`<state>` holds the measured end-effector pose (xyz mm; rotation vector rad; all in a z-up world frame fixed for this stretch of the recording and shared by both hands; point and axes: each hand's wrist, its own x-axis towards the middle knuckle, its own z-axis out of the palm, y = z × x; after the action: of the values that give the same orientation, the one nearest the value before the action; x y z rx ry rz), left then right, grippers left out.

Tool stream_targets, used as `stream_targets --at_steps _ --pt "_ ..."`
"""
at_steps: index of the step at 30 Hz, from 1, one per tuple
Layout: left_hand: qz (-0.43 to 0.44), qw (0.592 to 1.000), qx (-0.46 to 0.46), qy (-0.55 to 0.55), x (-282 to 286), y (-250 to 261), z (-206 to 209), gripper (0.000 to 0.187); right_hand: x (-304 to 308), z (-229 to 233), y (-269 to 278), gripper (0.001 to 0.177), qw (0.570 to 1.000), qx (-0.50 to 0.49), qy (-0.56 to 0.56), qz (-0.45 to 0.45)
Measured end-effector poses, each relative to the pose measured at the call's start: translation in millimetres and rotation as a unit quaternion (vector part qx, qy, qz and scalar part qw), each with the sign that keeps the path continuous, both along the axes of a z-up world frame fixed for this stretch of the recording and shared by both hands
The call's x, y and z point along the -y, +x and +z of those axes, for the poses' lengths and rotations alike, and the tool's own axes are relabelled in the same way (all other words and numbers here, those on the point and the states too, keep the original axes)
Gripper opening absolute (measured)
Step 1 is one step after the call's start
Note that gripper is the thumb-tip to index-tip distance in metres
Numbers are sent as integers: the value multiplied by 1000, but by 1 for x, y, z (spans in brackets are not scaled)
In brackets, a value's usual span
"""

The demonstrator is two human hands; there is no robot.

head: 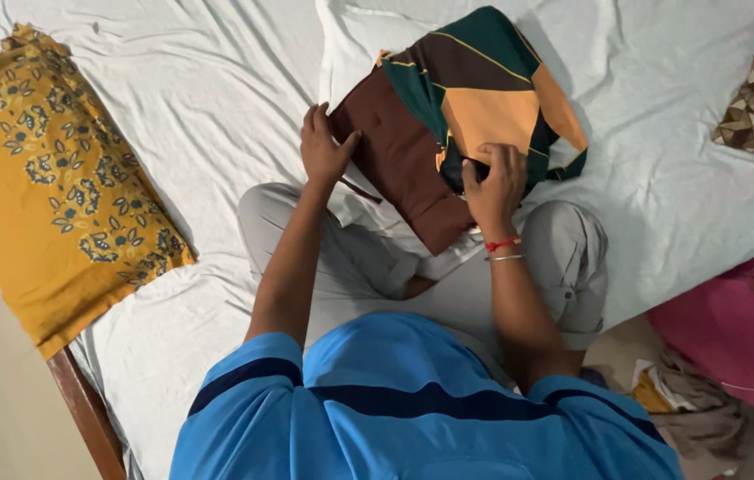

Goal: The person sits on a bed and puts a geometric-patterned pillowcase onto a pillow. They insert the pillow, adjust the corners, and smooth the fabric to fit the case properly.

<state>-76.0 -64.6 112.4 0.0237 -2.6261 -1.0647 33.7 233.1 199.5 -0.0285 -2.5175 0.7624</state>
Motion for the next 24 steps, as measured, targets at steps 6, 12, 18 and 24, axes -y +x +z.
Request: stream_targets --at_steps 6,12,18,24 --pt "-58 995 16 78 19 0 -34 74 -27 -24 -8 70 970 133 74 -187" --pt "-57 985 26 158 18 0 -37 75 -114 -97 -23 88 965 90 -110 -220" --pt "-78 943 136 292 15 -2 -38 76 -127 -150 -29 89 952 145 -221 -154" --pt "-96 909 181 363 15 2 -23 61 -128 -144 -34 79 939 84 -313 -115"
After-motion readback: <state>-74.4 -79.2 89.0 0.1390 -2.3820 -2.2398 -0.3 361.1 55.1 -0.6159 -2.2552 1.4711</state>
